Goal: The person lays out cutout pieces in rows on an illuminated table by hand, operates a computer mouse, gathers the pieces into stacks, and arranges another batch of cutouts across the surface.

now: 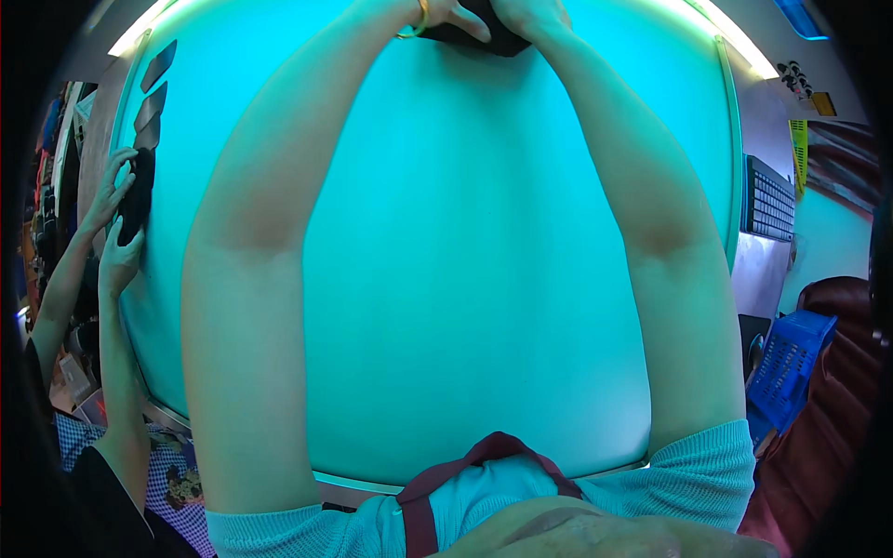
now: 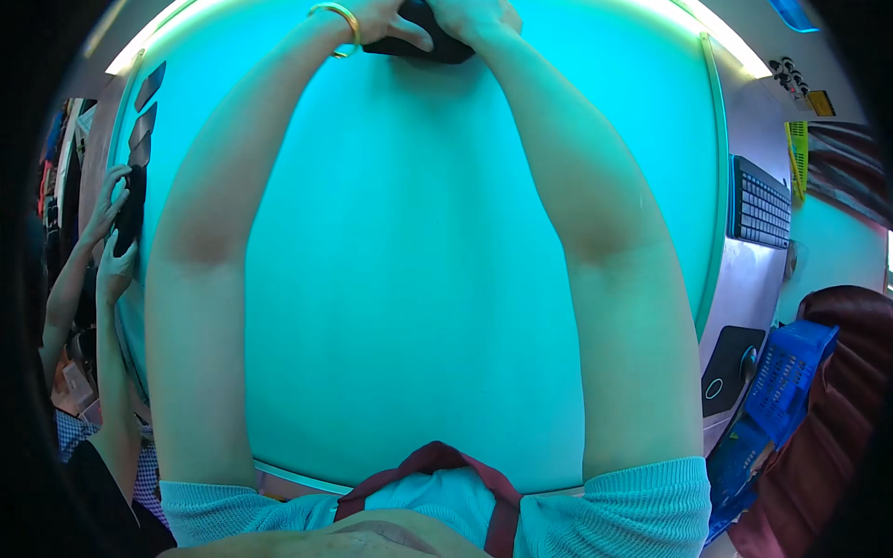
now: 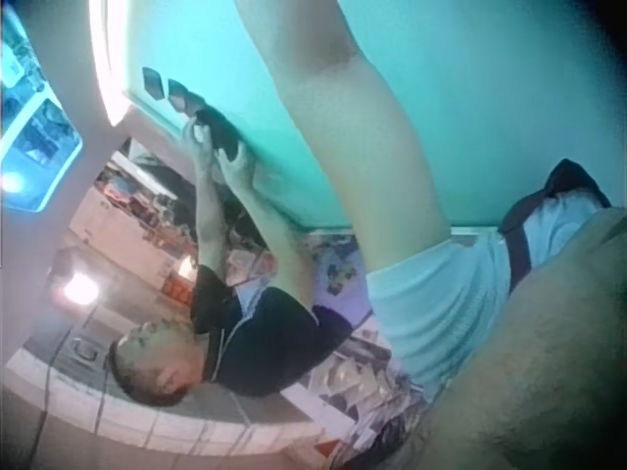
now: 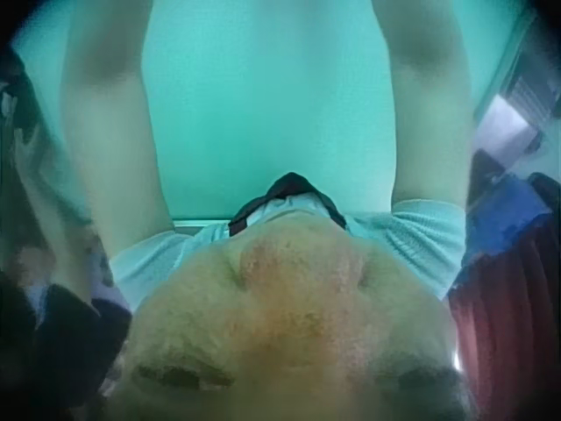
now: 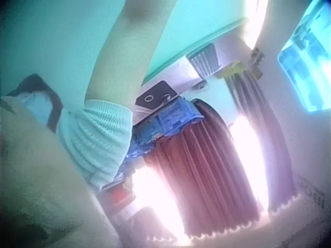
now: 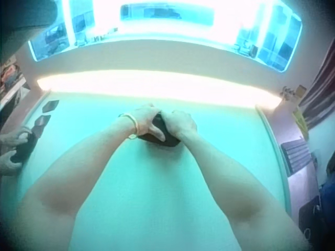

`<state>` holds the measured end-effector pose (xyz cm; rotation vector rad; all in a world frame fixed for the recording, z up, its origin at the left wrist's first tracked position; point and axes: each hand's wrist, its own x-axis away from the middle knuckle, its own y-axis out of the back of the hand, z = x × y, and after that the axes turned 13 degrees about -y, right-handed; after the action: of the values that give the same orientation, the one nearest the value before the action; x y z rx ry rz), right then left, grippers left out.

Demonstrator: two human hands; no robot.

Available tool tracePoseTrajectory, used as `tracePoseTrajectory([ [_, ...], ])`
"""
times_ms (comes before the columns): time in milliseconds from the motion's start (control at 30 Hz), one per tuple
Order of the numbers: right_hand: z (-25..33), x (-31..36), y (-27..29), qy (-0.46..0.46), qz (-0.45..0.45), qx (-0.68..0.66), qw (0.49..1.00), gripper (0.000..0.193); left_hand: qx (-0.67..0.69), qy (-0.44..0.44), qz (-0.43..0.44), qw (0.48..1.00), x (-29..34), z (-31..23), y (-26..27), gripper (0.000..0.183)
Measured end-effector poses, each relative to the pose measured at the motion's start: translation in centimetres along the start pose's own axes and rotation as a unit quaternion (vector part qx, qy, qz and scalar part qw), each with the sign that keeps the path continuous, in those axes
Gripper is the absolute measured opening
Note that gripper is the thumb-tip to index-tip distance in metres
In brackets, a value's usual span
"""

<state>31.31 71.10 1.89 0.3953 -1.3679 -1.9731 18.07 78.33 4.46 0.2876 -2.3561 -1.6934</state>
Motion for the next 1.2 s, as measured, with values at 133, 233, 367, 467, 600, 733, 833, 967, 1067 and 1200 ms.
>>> tracePoseTrajectory([
  [133, 2.2, 1.2, 1.3, 0.011, 0.041, 0.008, 0.999, 0.06, 0.011, 0.021, 0.015, 1.0, 0.4, 1.1, 1.3, 0.082],
  [233, 1.1, 0.0, 1.2, 0.033, 0.045, 0.046, 0.997, 0.06, 0.019, 0.012, 0.012, 1.0, -0.9, 0.8, 0.7, 0.081],
  [367, 0.3, -0.7, 0.3, 0.01, 0.033, 0.01, 0.999, 0.056, 0.004, -0.004, -0.004, 1.0, -0.6, -0.1, 1.1, 0.079],
  [467, 1.2, 0.0, -0.3, 0.03, 0.024, 0.008, 0.999, 0.049, -0.071, -0.009, 0.014, 0.997, -0.9, 1.3, 2.0, 0.081],
  [600, 1.9, 1.7, 0.7, 0.072, 0.016, 0.044, 0.996, 0.035, -0.072, -0.001, 0.065, 0.995, -0.4, 1.7, 2.7, 0.087],
  [733, 1.3, 1.4, -1.0, 0.113, -0.085, 0.093, 0.986, 0.031, -0.05, -0.011, 0.083, 0.995, -0.3, 1.4, 2.0, 0.092],
  [833, 0.4, 1.4, -1.4, 0.129, 0.0, 0.125, 0.984, 0.029, -0.039, -0.015, 0.106, 0.994, -0.8, 0.6, 1.1, 0.097],
  [967, 1.2, 3.1, 0.1, 0.151, 0.031, 0.174, 0.972, 0.028, -0.039, -0.02, 0.136, 0.99, -0.1, 0.0, 0.5, 0.102],
  [1067, 2.0, 4.9, 0.3, 0.169, 0.04, 0.249, 0.953, 0.028, -0.039, -0.013, 0.152, 0.988, 1.1, 0.2, -0.2, 0.105],
  [1200, 0.9, 6.9, -1.4, 0.248, -0.064, 0.28, 0.925, 0.029, -0.127, -0.056, 0.067, 0.988, 3.1, 2.3, -5.7, 0.109],
])
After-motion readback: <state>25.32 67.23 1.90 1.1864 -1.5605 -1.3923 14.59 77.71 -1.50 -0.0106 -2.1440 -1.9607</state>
